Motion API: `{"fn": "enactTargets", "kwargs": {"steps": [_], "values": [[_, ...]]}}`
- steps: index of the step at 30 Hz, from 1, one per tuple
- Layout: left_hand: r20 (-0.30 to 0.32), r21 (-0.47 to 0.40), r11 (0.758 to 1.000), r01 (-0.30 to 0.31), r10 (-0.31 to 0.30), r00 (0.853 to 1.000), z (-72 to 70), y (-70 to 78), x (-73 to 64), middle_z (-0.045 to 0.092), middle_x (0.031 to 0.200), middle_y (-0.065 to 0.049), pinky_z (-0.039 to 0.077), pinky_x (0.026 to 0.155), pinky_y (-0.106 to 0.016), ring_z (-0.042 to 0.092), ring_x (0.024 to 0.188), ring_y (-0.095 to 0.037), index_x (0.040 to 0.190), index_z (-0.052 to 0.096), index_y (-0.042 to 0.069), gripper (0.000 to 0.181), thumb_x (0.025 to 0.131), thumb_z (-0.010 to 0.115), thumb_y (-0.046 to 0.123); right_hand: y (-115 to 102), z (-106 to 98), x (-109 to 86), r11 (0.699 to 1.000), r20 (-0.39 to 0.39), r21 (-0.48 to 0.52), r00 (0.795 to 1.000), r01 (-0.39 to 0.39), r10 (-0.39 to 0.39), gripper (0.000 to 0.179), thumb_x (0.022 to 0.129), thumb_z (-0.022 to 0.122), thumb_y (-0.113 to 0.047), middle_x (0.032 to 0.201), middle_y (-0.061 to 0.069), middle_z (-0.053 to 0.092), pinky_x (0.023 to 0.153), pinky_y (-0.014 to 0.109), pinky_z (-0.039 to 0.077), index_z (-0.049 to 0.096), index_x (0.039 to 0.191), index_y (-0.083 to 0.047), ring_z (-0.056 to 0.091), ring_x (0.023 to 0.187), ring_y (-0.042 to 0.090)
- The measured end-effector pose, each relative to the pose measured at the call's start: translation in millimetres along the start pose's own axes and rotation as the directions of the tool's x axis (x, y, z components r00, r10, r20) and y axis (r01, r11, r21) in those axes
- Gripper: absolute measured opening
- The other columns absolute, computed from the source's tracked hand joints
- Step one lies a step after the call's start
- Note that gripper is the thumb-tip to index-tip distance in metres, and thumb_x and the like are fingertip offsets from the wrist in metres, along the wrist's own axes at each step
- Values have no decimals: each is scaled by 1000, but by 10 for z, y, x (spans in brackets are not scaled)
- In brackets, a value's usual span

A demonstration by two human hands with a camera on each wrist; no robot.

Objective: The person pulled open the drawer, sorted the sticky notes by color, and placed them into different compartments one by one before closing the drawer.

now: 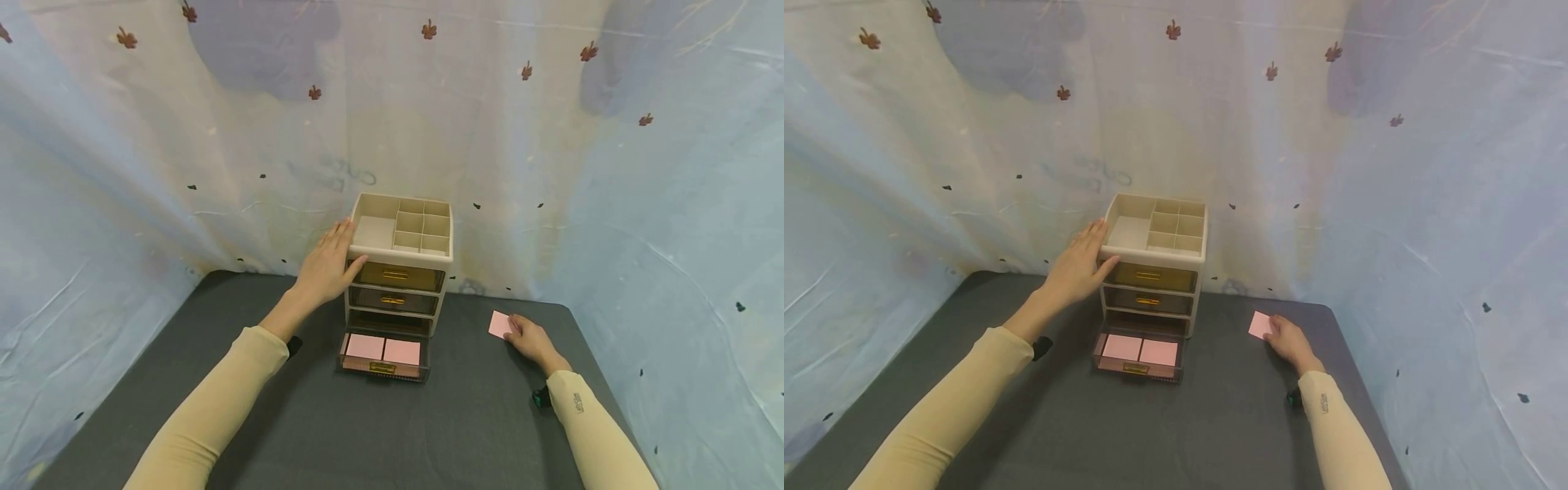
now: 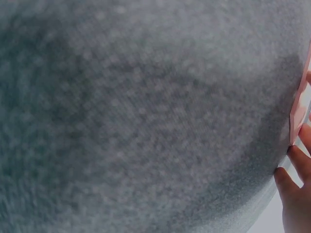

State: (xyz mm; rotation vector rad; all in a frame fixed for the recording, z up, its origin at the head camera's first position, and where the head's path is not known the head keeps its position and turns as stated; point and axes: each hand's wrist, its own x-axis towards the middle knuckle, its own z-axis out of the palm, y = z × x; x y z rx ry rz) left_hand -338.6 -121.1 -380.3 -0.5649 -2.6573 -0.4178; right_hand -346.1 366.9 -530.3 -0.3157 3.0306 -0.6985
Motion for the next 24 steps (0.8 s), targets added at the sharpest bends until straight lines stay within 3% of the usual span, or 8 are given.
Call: {"fn": "enactTargets", "kwargs": {"steps": [8, 14, 24], "values": [[-2, 5, 1000, 0, 0, 1000, 10, 11, -2, 13, 173, -18, 15, 129, -51, 13, 160, -35, 165, 17, 0, 80, 110, 44, 50, 7, -3, 6, 1000, 4, -15, 1000, 19, -19, 52, 100, 67, -14, 143, 40, 49, 113, 69, 34, 53, 139, 17, 44, 135, 58], [3, 6, 1000, -1, 1, 1000, 17, 10, -14, 13, 173, -17, 14, 129, -49, 12, 160, -34, 166, 15, 0, 79, 111, 44, 49, 43, 6, -1, 1000, 17, 15, 1000, -15, 14, 53, 97, 71, -15, 144, 41, 45, 114, 72, 31, 55, 140, 12, 39, 136, 60], [-5, 6, 1000, -7, 7, 1000, 21, -10, -16, 13, 173, -19, 19, 128, -53, 12, 160, -34, 166, 15, 0, 79, 111, 44, 49, -13, -14, -38, 999, -123, 35, 992, -10, 14, 60, 89, 80, -13, 137, 37, 47, 109, 70, 37, 57, 140, 9, 42, 130, 56]]}}
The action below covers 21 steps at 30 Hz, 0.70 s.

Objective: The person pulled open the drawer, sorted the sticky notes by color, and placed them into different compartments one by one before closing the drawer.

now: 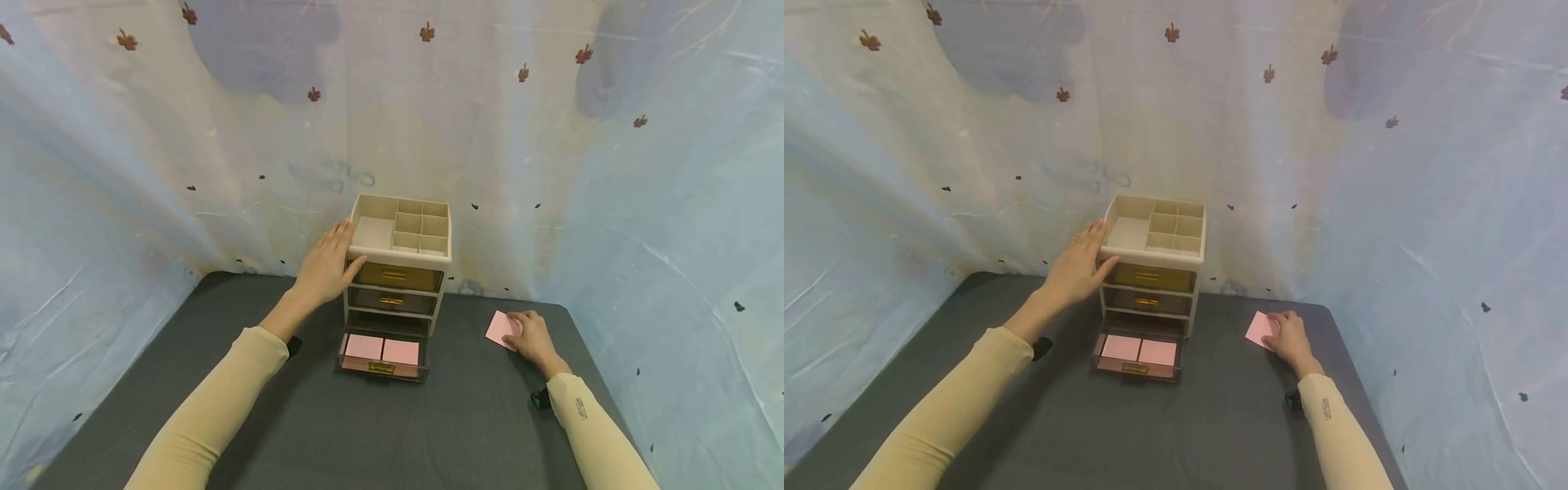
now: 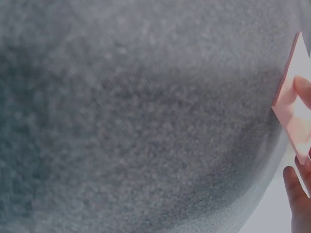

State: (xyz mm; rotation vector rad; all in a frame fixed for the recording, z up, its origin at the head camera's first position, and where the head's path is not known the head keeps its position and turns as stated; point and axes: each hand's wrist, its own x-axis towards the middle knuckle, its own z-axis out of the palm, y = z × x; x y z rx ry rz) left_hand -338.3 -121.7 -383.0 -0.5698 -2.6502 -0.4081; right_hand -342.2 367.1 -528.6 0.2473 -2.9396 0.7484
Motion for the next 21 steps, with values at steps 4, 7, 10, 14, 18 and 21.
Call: {"fn": "enactTargets", "kwargs": {"steps": [4, 7, 10, 14, 18, 21], "values": [[-3, -7, 1000, 2, -2, 1000, 0, -5, 6, 14, 173, -18, 18, 128, -52, 11, 160, -34, 166, 14, 1, 80, 110, 44, 50, -76, -36, -37, 1000, -37, 7, 999, -24, 24, 56, 89, 78, -8, 133, 35, 48, 106, 69, 40, 58, 139, 9, 45, 126, 53], [-2, -12, 1000, 2, -2, 1000, 0, -11, 8, 13, 173, -17, 17, 129, -52, 11, 160, -33, 166, 14, 1, 81, 110, 44, 51, -115, -56, -68, 999, -66, 10, 997, -35, 35, 51, 91, 75, -4, 130, 33, 50, 103, 68, 43, 59, 138, 8, 49, 121, 51], [-3, -16, 1000, 2, -2, 1000, -3, -9, 8, 13, 173, -17, 16, 129, -51, 11, 160, -33, 166, 14, 2, 81, 110, 45, 51, -148, -74, -101, 1000, -109, 19, 994, -18, 20, 46, 92, 72, -1, 125, 30, 52, 100, 66, 45, 61, 136, 7, 54, 114, 48], [-6, -16, 1000, 0, -1, 1000, -7, 2, 5, 14, 173, -17, 18, 128, -52, 12, 160, -34, 166, 14, 1, 80, 110, 45, 50, -173, -87, -150, 999, -160, 36, 987, 16, -10, 38, 93, 66, 2, 118, 27, 55, 92, 62, 48, 65, 131, 7, 57, 106, 45], [-4, -11, 1000, 0, 0, 1000, -10, 6, 1, 13, 173, -18, 19, 128, -54, 12, 160, -35, 166, 14, 0, 80, 110, 44, 49, -210, -99, -196, 998, -204, 49, 979, 44, -33, 31, 96, 60, 3, 114, 26, 57, 84, 58, 49, 69, 125, 7, 58, 99, 42], [-3, -12, 1000, -1, 1, 1000, -4, -6, 2, 13, 173, -18, 19, 128, -54, 12, 160, -35, 166, 14, 0, 80, 110, 44, 50, -256, -104, -221, 997, -236, 53, 971, 57, -43, 29, 97, 57, 2, 111, 24, 59, 81, 55, 49, 72, 122, 5, 59, 95, 40]]}}
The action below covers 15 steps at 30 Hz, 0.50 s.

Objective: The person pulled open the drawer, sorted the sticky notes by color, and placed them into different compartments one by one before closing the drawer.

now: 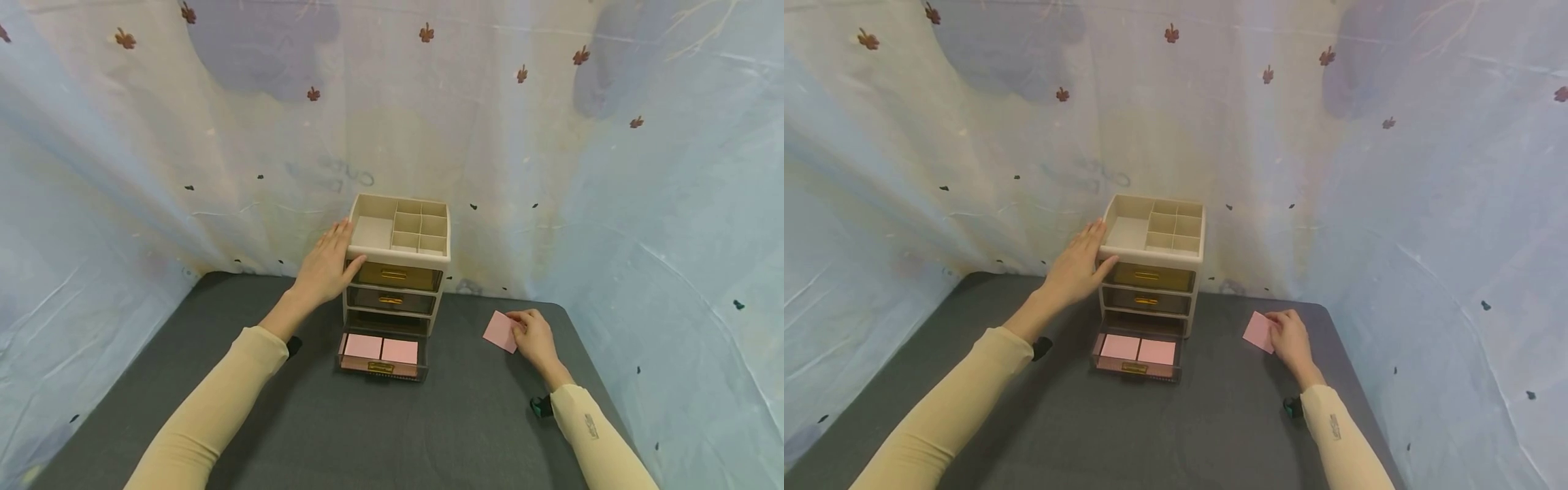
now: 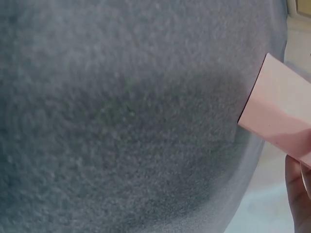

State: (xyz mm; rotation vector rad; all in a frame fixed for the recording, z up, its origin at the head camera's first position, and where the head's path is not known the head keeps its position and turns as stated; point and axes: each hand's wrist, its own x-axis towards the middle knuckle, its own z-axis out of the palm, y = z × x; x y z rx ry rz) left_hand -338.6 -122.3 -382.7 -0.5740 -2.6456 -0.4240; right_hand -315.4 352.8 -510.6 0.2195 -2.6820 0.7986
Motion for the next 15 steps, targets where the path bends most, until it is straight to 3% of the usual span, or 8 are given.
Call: {"fn": "enactTargets", "kwargs": {"steps": [15], "values": [[-1, 4, 1000, 6, -6, 1000, 14, -4, 6, 13, 173, -17, 16, 129, -51, 13, 160, -35, 166, 14, 2, 80, 110, 44, 50, -153, -13, -104, 999, -60, 41, 998, 19, -16, 27, 99, 56, 5, 107, 20, 61, 74, 48, 52, 75, 119, 2, 63, 93, 37]]}}
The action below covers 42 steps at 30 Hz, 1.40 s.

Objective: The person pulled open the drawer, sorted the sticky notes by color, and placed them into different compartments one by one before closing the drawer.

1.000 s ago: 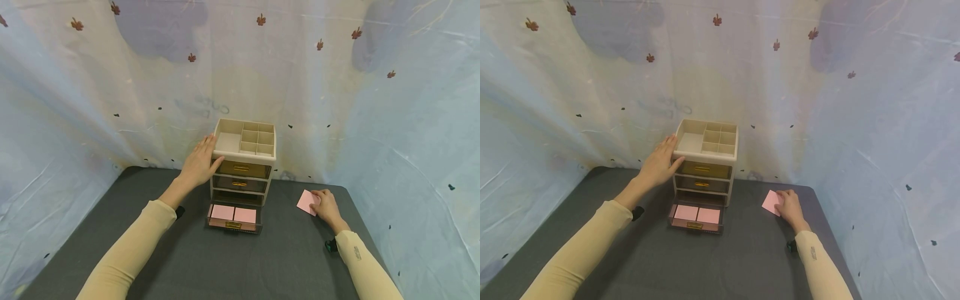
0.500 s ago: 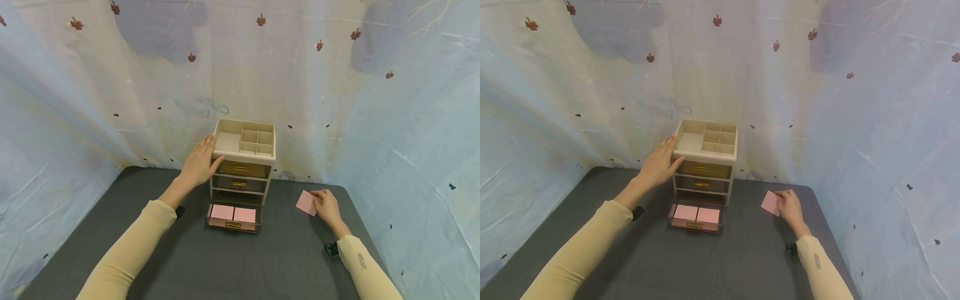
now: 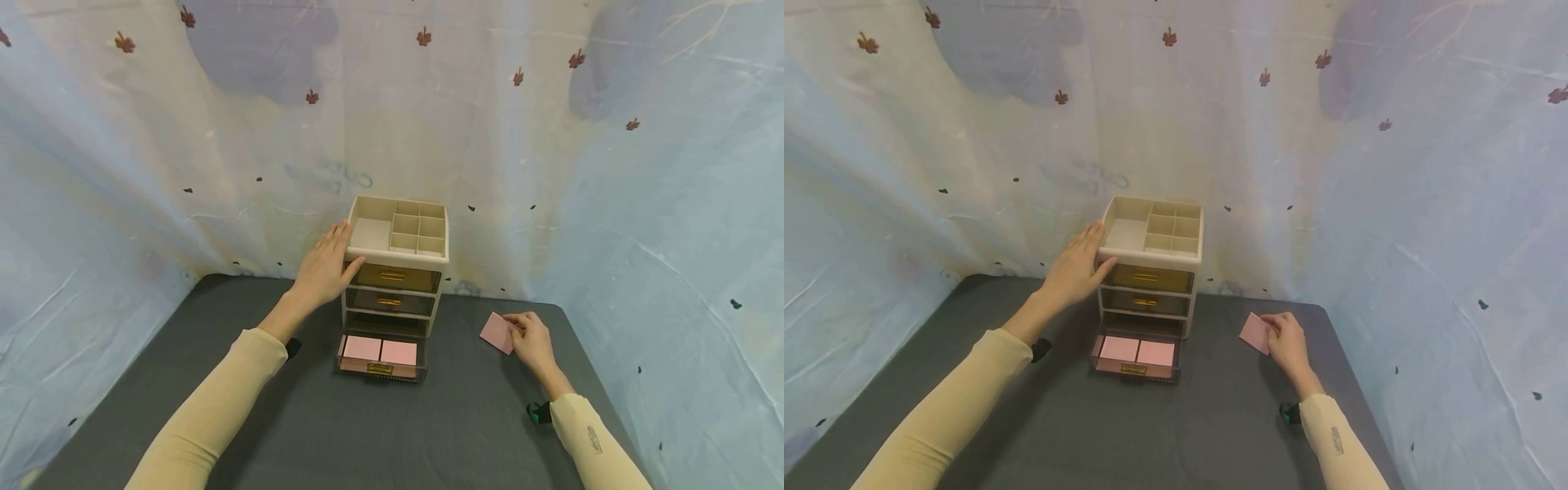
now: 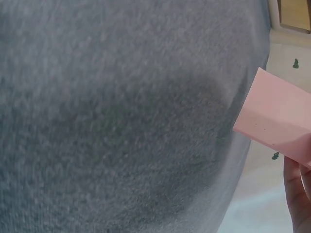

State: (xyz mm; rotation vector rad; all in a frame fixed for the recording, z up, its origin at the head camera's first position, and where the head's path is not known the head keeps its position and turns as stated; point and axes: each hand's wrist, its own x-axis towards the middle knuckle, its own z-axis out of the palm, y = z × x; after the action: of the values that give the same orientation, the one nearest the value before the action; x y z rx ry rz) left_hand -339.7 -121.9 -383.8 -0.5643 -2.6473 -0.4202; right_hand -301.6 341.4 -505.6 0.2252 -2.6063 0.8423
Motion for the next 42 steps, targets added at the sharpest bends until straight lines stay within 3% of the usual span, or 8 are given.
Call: {"fn": "enactTargets", "kwargs": {"steps": [5, 14, 17, 19, 22, 24, 42], "values": [[-4, 9, 1000, -2, 2, 1000, 5, -7, -8, 14, 173, -18, 18, 128, -52, 17, 159, -37, 166, 14, 1, 80, 110, 44, 50, -54, 8, -28, 999, -48, 22, 999, 27, -26, 25, 99, 59, 7, 106, 20, 62, 81, 55, 56, 75, 117, 2, 65, 99, 41], [5, -9, 1000, 10, -10, 1000, 6, -15, -13, 12, 173, -17, 15, 129, -51, 11, 160, -34, 166, 14, 2, 80, 110, 44, 50, -210, -31, -50, 996, -127, 77, 991, 54, -44, 22, 98, 63, 7, 106, 18, 63, 83, 57, 60, 76, 114, 2, 67, 99, 38], [3, -4, 1000, 10, -10, 1000, 6, -14, -15, 12, 173, -17, 17, 129, -52, 13, 160, -35, 166, 14, 2, 80, 110, 45, 49, -266, -46, -52, 994, -155, 86, 986, 74, -60, 22, 96, 65, 8, 105, 17, 64, 81, 48, 62, 77, 113, 1, 68, 97, 36], [0, -2, 1000, 9, -9, 1000, 7, -13, -15, 13, 173, -17, 18, 128, -52, 13, 160, -35, 166, 15, 1, 79, 110, 45, 49, -300, -52, -53, 992, -170, 95, 983, 86, -69, 22, 95, 66, 9, 104, 16, 65, 79, 33, 62, 77, 112, 0, 69, 97, 35], [0, -2, 1000, 11, -11, 1000, 10, -12, -17, 13, 173, -17, 19, 128, -52, 13, 160, -35, 166, 15, 1, 79, 110, 45, 48, -356, -59, -59, 987, -185, 123, 979, 107, -83, 22, 94, 67, 11, 104, 16, 65, 78, 8, 50, 78, 111, 1, 69, 96, 35], [2, -3, 1000, 12, -12, 1000, 11, -12, -19, 13, 173, -18, 18, 128, -52, 11, 160, -34, 166, 15, 1, 79, 110, 45, 49, -395, -64, -60, 981, -193, 151, 977, 125, -95, 22, 94, 67, 11, 104, 17, 65, 77, 0, 42, 77, 111, 2, 69, 96, 36], [-5, -13, 1000, 0, 0, 1000, 8, 2, -11, 14, 173, -18, 16, 129, -51, 11, 160, -34, 166, 15, 1, 79, 110, 46, 49, -741, -36, -7, 933, -229, 237, 949, 272, -219, 22, 91, 72, 13, 103, 18, 67, 76, 0, 45, 77, 109, 2, 70, 92, 36]]}}
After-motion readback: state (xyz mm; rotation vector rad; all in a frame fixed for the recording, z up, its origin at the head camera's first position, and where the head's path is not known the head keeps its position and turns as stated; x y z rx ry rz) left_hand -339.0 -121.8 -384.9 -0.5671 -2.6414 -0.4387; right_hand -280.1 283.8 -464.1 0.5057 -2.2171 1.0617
